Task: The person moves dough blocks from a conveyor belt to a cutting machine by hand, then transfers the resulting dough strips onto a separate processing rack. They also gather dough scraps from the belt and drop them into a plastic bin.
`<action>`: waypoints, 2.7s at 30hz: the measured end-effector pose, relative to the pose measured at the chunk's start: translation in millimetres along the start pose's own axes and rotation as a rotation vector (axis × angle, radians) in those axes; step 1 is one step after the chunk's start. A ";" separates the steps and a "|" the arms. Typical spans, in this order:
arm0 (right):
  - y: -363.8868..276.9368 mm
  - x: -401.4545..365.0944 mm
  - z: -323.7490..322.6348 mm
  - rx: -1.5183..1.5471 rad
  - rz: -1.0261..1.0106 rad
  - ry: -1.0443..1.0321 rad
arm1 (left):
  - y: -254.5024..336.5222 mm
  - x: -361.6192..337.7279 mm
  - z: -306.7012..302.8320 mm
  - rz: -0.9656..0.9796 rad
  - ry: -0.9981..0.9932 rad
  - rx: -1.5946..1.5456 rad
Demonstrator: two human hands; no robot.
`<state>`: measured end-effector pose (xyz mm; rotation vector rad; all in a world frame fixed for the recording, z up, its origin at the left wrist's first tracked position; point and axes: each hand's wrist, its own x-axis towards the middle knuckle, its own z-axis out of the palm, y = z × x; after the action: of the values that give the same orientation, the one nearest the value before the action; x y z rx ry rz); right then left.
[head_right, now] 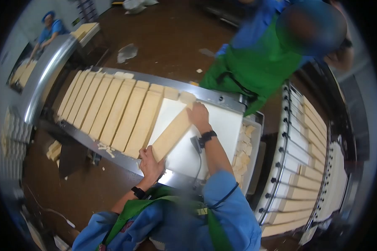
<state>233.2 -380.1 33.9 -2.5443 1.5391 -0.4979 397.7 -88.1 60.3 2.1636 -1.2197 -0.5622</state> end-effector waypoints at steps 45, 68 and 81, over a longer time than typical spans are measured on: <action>492.4 -451.1 -359.9 -0.083 1.332 0.203 | 543.1 -172.2 303.5 1.143 -0.508 0.300; 380.5 -401.7 -282.4 -0.028 0.786 0.539 | 525.5 -179.1 371.4 0.858 -0.567 -0.330; 357.9 -405.2 -292.6 -0.383 0.539 0.560 | 359.3 -154.8 305.0 0.748 -0.491 -0.102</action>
<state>-339.4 -175.2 123.7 -2.1538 2.6291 -0.9612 -87.6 -186.9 87.0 1.3494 -2.0601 -0.8058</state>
